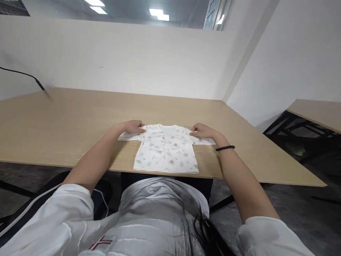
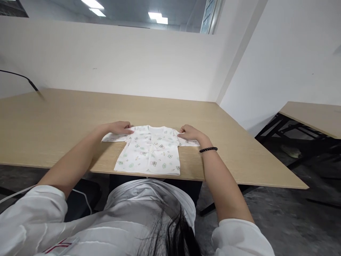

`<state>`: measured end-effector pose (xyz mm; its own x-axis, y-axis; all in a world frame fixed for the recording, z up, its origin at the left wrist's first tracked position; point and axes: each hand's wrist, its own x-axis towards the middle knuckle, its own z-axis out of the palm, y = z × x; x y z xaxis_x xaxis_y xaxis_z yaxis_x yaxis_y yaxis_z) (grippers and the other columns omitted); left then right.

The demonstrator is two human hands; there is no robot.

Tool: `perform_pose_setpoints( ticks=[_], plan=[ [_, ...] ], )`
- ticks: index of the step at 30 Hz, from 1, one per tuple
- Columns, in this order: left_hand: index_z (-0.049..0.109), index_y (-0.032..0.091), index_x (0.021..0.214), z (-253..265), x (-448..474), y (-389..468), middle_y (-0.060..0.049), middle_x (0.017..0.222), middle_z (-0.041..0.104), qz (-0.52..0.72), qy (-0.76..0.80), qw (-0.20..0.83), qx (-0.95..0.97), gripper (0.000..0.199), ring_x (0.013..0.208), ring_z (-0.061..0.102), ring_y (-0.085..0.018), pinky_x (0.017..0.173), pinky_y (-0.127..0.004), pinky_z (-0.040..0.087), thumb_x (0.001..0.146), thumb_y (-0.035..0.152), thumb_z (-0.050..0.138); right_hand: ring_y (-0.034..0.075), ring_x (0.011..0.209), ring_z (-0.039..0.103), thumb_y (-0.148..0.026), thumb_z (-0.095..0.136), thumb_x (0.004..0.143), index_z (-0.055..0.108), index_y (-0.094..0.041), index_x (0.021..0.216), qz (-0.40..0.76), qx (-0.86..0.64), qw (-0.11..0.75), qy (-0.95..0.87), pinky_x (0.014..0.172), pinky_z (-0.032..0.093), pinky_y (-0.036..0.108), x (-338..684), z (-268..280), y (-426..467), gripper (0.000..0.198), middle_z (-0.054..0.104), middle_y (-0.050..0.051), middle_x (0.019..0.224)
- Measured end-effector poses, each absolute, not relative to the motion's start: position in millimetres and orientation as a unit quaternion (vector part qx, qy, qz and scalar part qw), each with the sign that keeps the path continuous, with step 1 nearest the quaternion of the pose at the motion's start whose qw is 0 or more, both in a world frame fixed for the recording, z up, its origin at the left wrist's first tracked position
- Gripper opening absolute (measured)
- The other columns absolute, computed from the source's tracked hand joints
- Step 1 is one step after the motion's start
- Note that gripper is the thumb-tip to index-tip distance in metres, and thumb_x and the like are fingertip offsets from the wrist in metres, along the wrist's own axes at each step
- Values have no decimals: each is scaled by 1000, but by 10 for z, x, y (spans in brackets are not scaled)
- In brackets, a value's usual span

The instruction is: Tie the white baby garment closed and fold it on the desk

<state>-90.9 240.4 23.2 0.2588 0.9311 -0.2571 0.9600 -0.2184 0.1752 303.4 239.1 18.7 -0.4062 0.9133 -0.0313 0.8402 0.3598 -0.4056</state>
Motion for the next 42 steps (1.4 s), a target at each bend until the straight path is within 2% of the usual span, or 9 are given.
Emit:
perform_pose_setpoints(
  ticks=[11, 15, 20, 23, 26, 31, 33, 37, 42],
  plan=[
    [52, 24, 98, 464, -1479, 2328, -2, 88, 69, -7, 538, 381, 752, 56, 77, 62, -21, 67, -27, 46, 53, 45, 77, 18, 70, 53, -28, 65, 68, 65, -24, 90, 299, -497, 44, -813, 66, 41, 29, 3655, 364, 2326, 22, 61, 0, 77],
    [51, 22, 84, 471, -1499, 2391, 3, 70, 58, 161, 581, 276, 748, 44, 65, 54, -16, 60, -25, 40, 55, 42, 77, 21, 78, 56, -16, 54, 68, 64, -19, 67, 166, -543, 205, -797, 76, 44, 33, 3604, 403, 2352, 11, 63, 5, 78],
    [57, 20, 91, 683, -1375, 2338, -1, 87, 61, 540, 555, 1, 632, 30, 80, 55, -15, 72, -26, 46, 74, 41, 69, 22, 93, 53, -11, 43, 78, 53, -21, 70, -75, -509, 534, -671, 88, 43, 37, 3435, 588, 2278, 16, 52, 7, 91],
    [64, 18, 98, 834, -1412, 2140, -2, 94, 64, 594, 501, -29, 629, 32, 84, 57, -14, 81, -26, 49, 79, 45, 67, 20, 84, 52, -16, 47, 82, 50, -22, 77, -102, -476, 592, -643, 82, 45, 37, 3454, 697, 2102, 8, 52, 5, 89],
    [72, 19, 89, 870, -1537, 1839, -2, 87, 68, 499, 503, -2, 706, 33, 85, 59, -16, 87, -31, 49, 78, 50, 68, 18, 74, 50, -25, 56, 82, 53, -22, 93, -24, -486, 548, -680, 73, 46, 35, 3604, 698, 1796, 11, 55, 3, 86],
    [77, 33, 91, 576, -1634, 1245, -3, 104, 74, 162, 549, 207, 793, 37, 99, 67, -25, 86, -33, 53, 63, 57, 76, 24, 86, 60, -47, 60, 84, 66, -25, 100, 189, -536, 238, -788, 77, 49, 37, 3940, 433, 1133, 27, 68, 7, 102],
    [75, 35, 99, 394, -1613, 1078, -3, 110, 74, 135, 570, 229, 777, 44, 101, 69, -26, 85, -30, 55, 63, 60, 75, 27, 93, 62, -55, 61, 83, 67, -28, 108, 219, -572, 209, -762, 80, 50, 38, 4046, 268, 971, 37, 67, 7, 117],
    [67, 24, 118, 83, -1544, 1034, -13, 125, 67, 183, 672, 113, 708, 57, 116, 61, -34, 98, -44, 49, 82, 65, 50, 34, 111, 59, -55, 56, 83, 66, -19, 109, 88, -703, 300, -639, 91, 47, 46, 4175, -70, 1002, 45, 65, 16, 121],
    [64, 13, 104, -94, -1395, 1177, -25, 120, 62, 173, 740, 2, 650, 48, 118, 55, -44, 99, -57, 42, 85, 52, 41, 38, 98, 61, -47, 54, 80, 65, -18, 85, -37, -803, 225, -551, 84, 46, 51, 4113, -331, 1219, 31, 68, 20, 98]
  ],
)
